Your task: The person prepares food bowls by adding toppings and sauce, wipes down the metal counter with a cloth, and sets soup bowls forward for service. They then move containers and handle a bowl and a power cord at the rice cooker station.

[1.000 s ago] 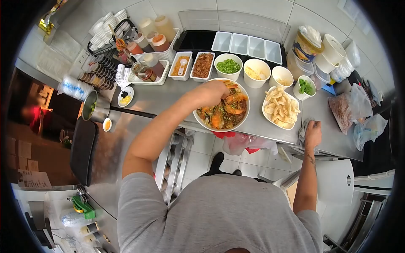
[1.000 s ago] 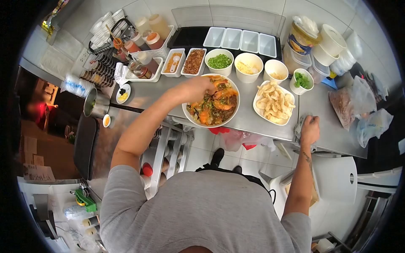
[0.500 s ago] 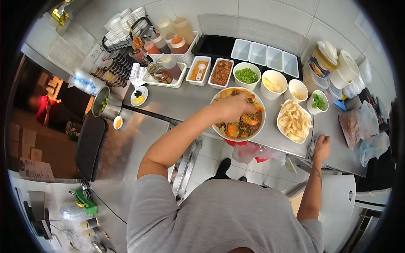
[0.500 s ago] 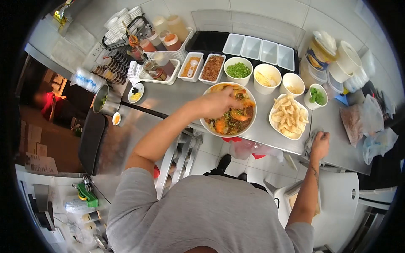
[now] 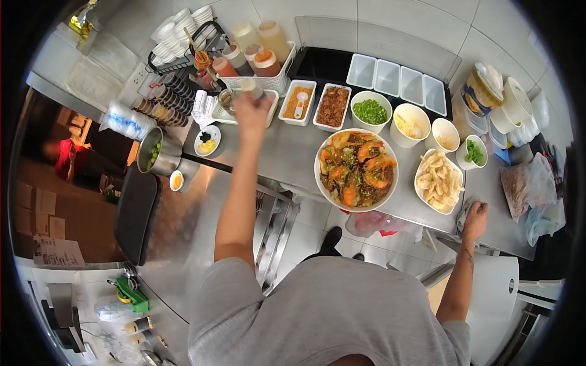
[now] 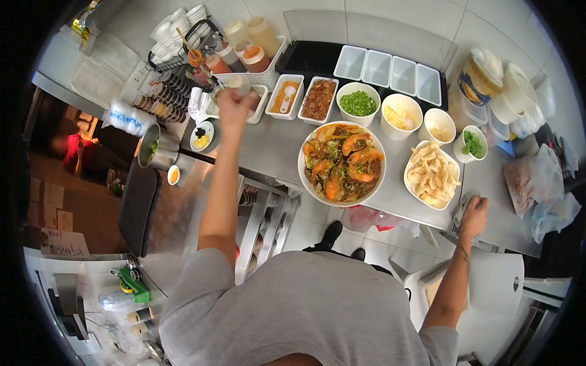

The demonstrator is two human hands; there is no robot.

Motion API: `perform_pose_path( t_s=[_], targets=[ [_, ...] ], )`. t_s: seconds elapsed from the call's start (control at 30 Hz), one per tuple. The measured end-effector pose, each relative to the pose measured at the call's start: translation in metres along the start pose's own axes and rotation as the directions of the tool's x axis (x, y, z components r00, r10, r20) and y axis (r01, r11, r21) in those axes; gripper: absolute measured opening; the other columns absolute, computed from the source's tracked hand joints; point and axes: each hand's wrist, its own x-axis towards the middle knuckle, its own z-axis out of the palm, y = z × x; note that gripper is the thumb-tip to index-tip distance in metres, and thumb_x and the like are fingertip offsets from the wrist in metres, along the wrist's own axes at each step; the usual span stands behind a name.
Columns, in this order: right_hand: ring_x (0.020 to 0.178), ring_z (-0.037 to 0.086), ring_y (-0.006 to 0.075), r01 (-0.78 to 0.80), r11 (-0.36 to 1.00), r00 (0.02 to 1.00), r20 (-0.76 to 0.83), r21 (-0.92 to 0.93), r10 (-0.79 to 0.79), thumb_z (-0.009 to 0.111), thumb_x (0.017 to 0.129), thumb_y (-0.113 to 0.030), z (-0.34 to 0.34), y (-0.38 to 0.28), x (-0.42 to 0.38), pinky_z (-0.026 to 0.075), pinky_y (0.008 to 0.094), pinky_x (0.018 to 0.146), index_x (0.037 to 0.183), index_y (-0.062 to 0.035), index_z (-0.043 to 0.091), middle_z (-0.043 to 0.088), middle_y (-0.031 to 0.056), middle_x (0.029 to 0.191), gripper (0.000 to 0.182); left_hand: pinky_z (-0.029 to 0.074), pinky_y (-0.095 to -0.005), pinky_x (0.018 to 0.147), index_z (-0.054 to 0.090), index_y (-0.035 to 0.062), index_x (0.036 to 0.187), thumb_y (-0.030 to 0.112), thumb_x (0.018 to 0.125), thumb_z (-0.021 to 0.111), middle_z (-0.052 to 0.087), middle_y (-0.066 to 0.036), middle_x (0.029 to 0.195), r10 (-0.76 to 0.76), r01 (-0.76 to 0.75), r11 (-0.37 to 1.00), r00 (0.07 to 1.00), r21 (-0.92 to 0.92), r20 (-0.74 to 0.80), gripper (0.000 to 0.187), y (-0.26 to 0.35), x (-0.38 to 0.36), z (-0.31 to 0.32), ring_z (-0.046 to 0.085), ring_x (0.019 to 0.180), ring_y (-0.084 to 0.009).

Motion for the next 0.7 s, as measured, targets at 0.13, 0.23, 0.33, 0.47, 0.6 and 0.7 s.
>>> perform_pose_path(
  t_s=[0.13, 0.23, 0.33, 0.47, 0.6, 0.7],
  targets=[
    [0.08, 0.059, 0.0413, 0.006, 1.0, 1.0, 0.028, -0.004, -0.006, 0.042, 0.085, -0.041, 0.003, 0.002, 0.004, 0.045, 0.0475, 0.067, 0.096, -0.0103, 0.055, 0.064, 0.0187, 0.086, 0.035, 0.037, -0.0404, 0.094, 0.044, -0.0065, 0.117, 0.031, 0.061, 0.079, 0.047, -0.026, 0.115, -0.054, 0.084, 0.987, 0.976, 0.136, -0.209, 0.076, -0.062, 0.054, 0.006, 0.043, 0.113, -0.037],
    [0.08, 0.06, 0.0406, 0.013, 0.999, 1.0, 0.005, -0.052, -0.013, 0.043, 0.086, -0.04, 0.007, 0.004, 0.006, 0.046, 0.0469, 0.067, 0.097, -0.0111, 0.056, 0.064, 0.0176, 0.085, 0.034, 0.035, -0.04, 0.098, 0.039, -0.0065, 0.122, 0.03, 0.059, 0.08, 0.042, -0.027, 0.123, -0.077, 0.11, 0.965, 0.987, 0.236, -0.145, 0.084, -0.059, 0.054, 0.013, 0.039, 0.118, -0.038],
    [0.081, 0.06, 0.0398, 0.124, 0.991, 0.985, -0.124, 0.046, -0.118, 0.043, 0.085, -0.039, 0.022, 0.023, 0.007, 0.046, 0.0475, 0.069, 0.099, -0.0102, 0.058, 0.064, 0.02, 0.087, 0.035, 0.033, -0.0396, 0.101, 0.038, -0.006, 0.124, 0.032, 0.058, 0.079, 0.042, -0.026, 0.125, -0.008, 0.046, 0.944, 0.993, 0.328, -0.115, 0.086, -0.101, 0.083, 0.032, 0.04, 0.118, -0.0377],
    [0.083, 0.06, 0.0406, -0.026, 0.999, 1.0, 0.002, -0.023, 0.026, 0.042, 0.085, -0.039, -0.003, 0.008, 0.007, 0.046, 0.0477, 0.072, 0.1, -0.0101, 0.057, 0.063, 0.0206, 0.089, 0.035, 0.032, -0.0379, 0.102, 0.039, -0.0075, 0.123, 0.033, 0.058, 0.078, 0.043, -0.024, 0.127, -0.055, 0.07, 0.978, 0.995, 0.198, -0.082, 0.086, -0.107, 0.084, 0.036, 0.041, 0.118, -0.0367],
    [0.08, 0.06, 0.0396, 0.016, 0.999, 1.0, 0.023, 0.046, -0.017, 0.043, 0.085, -0.039, 0.002, -0.001, -0.001, 0.046, 0.0473, 0.069, 0.098, -0.0101, 0.057, 0.064, 0.0184, 0.085, 0.035, 0.039, -0.0418, 0.091, 0.049, -0.0003, 0.107, 0.025, 0.059, 0.076, 0.053, -0.021, 0.107, 0.234, -0.151, 0.955, 0.912, 0.254, -0.338, 0.061, -0.074, 0.06, 0.025, 0.05, 0.104, -0.036],
    [0.08, 0.06, 0.0384, -0.01, 1.0, 1.0, -0.023, -0.018, 0.009, 0.044, 0.084, -0.038, -0.003, 0.011, 0.003, 0.046, 0.047, 0.068, 0.096, -0.009, 0.057, 0.064, 0.0174, 0.085, 0.034, 0.044, -0.0379, 0.083, 0.051, 0.0012, 0.105, 0.022, 0.06, 0.074, 0.057, -0.016, 0.101, 0.304, -0.319, 0.947, 0.932, -0.046, -0.195, 0.055, -0.011, 0.042, -0.004, 0.056, 0.095, -0.0307]
  ],
)
